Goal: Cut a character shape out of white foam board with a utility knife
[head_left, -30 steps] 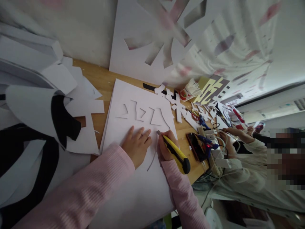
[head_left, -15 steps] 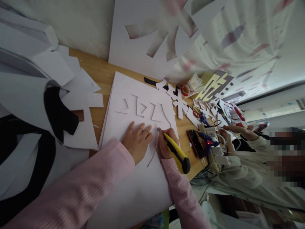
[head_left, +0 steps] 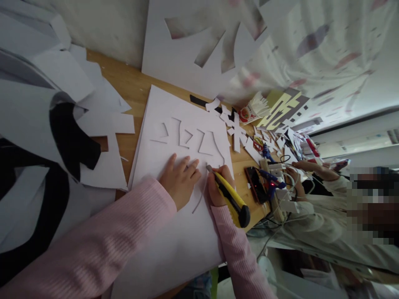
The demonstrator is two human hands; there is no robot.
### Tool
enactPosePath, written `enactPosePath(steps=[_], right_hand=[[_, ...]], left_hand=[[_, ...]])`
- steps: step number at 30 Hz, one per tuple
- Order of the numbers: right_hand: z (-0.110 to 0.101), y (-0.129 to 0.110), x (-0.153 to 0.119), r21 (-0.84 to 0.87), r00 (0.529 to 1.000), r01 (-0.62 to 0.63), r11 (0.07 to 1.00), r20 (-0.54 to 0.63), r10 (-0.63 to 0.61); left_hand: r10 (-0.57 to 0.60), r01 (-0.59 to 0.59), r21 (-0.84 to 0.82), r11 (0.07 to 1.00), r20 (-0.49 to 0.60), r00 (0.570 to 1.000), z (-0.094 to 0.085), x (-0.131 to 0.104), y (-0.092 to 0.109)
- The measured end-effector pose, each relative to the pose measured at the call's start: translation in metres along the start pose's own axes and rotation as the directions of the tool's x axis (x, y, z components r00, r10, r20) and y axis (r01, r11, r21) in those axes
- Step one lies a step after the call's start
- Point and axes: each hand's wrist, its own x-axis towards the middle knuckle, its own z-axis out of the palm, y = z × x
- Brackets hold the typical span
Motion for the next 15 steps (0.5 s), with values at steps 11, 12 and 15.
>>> enactPosePath(steps=[11, 12, 15], right_hand=[[-0.008, -0.007, -0.007, -0.045, 0.998, 0.026, 0.999, 0.066, -0.023], [-0.008, -0.007, -0.008, -0.045, 0.998, 0.023, 0.999, 0.064, -0.021], [-0.008, -0.008, -0.012, -0.04, 0.997, 0.023, 0.999, 0.068, -0.02]], left_hand=[[0.002, -0.002, 0.0, 1.0, -0.033, 0.999, 0.003, -0.001, 0.0], [0.002, -0.002, -0.001, 1.0, -0.03, 1.0, 0.003, -0.001, 0.0], [0.003, -0.003, -0.006, 1.0, -0.023, 1.0, 0.001, -0.002, 0.0]])
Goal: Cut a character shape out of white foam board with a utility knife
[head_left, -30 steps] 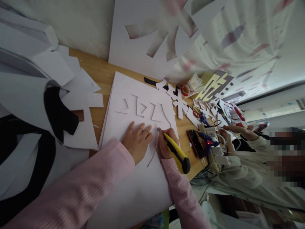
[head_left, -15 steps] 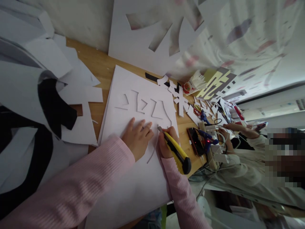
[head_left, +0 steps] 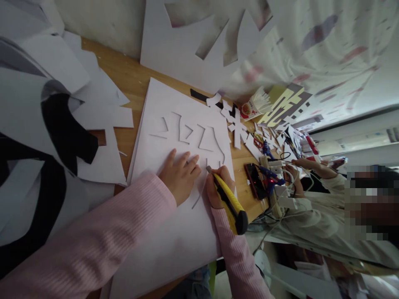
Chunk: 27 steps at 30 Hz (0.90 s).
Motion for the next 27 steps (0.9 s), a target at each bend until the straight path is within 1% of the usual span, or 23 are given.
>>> enactPosePath(steps=[4, 9, 13, 18, 20, 23, 27], right_hand=[[-0.001, -0.001, -0.004, -0.011, 0.999, -0.041, 0.999, -0.006, 0.041], [-0.008, -0.006, -0.01, 0.007, 0.996, -0.081, 0.997, 0.038, 0.081], [-0.008, -0.01, -0.017, 0.007, 0.994, -0.108, 0.994, 0.008, 0.108], [-0.007, -0.014, -0.022, 0.0, 0.997, -0.074, 0.997, -0.011, 0.074], [-0.007, -0.013, -0.023, 0.015, 0.997, -0.082, 0.997, -0.004, 0.082], [-0.007, -0.012, -0.023, 0.059, 0.995, -0.099, 0.993, 0.003, 0.099], [-0.006, -0.011, -0.022, 0.126, 0.996, -0.087, 0.988, -0.02, 0.09]], left_hand=[[-0.008, 0.009, -0.006, 1.0, 0.01, 1.0, -0.002, 0.001, 0.001], [-0.005, 0.005, -0.006, 1.0, 0.005, 1.0, 0.0, 0.001, 0.001], [0.0, 0.0, 0.001, 1.0, -0.002, 1.0, 0.001, 0.001, 0.001], [-0.009, 0.009, 0.009, 1.0, 0.008, 1.0, 0.001, 0.002, 0.0], [-0.004, 0.004, 0.012, 1.0, 0.004, 1.0, 0.001, 0.002, 0.0], [0.003, -0.003, 0.009, 1.0, -0.004, 1.0, 0.002, 0.002, -0.001], [0.003, -0.003, 0.006, 1.0, -0.006, 1.0, 0.002, 0.001, 0.0]])
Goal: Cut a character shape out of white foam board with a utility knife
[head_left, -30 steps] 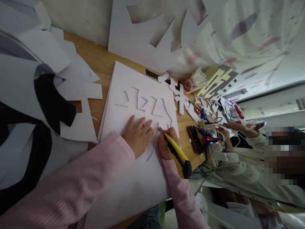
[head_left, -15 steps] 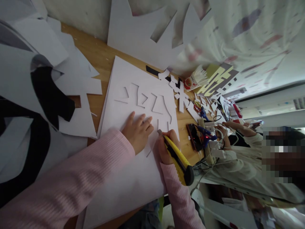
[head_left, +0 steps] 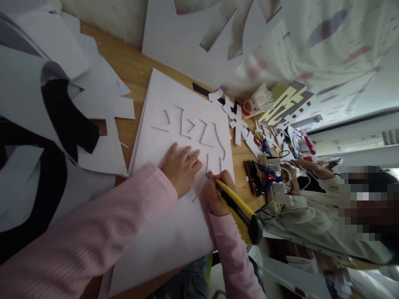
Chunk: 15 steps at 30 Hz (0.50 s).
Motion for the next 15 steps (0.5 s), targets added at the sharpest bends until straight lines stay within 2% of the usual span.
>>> enactPosePath(steps=[10, 15], right_hand=[[0.001, 0.005, 0.001, 0.021, 0.999, -0.044, 0.999, -0.028, 0.045], [-0.006, 0.002, 0.011, -0.058, 0.995, -0.085, 0.995, 0.05, 0.088]], left_hand=[[0.003, -0.003, 0.006, 1.0, 0.027, 1.0, -0.001, 0.0, 0.001], [0.017, -0.017, 0.018, 1.0, 0.018, 1.0, 0.001, -0.001, 0.001]])
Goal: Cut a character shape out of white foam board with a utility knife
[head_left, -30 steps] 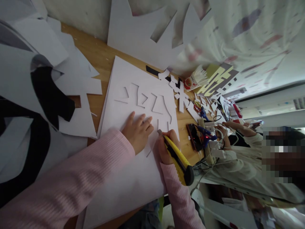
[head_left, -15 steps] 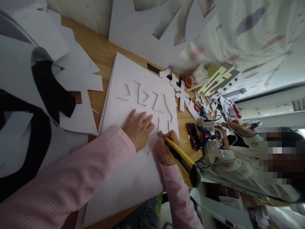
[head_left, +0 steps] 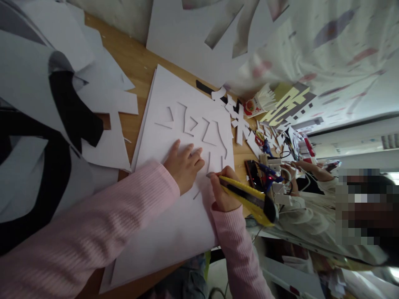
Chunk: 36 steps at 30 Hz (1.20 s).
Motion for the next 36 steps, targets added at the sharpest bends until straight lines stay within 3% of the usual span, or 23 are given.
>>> enactPosePath(steps=[3, 7, 13, 18, 24, 36], right_hand=[[-0.001, -0.007, 0.008, -0.041, 0.999, 0.021, 0.999, 0.032, -0.02], [0.005, -0.012, 0.01, -0.067, 0.999, 0.033, 0.997, -0.022, -0.035], [0.005, -0.02, -0.004, -0.121, 0.999, -0.032, 0.992, -0.025, 0.03], [0.007, -0.029, -0.018, -0.178, 0.997, 0.019, 0.984, -0.075, -0.033], [0.013, -0.025, -0.026, -0.214, 0.991, 0.055, 0.975, -0.111, -0.08], [0.014, -0.021, -0.042, -0.224, 0.99, 0.074, 0.972, -0.102, -0.099]], left_hand=[[-0.01, 0.01, 0.003, 1.0, 0.017, 1.0, -0.001, 0.0, 0.0], [-0.008, 0.007, 0.016, 1.0, 0.054, 0.999, -0.003, 0.001, 0.0], [-0.002, 0.003, -0.011, 1.0, 0.061, 0.998, -0.003, 0.0, 0.0], [-0.018, 0.019, -0.007, 1.0, 0.018, 1.0, -0.001, 0.0, 0.0], [-0.021, 0.021, 0.011, 1.0, 0.063, 0.998, -0.003, 0.001, -0.001], [-0.007, 0.007, -0.007, 1.0, 0.033, 0.999, -0.005, 0.001, -0.001]])
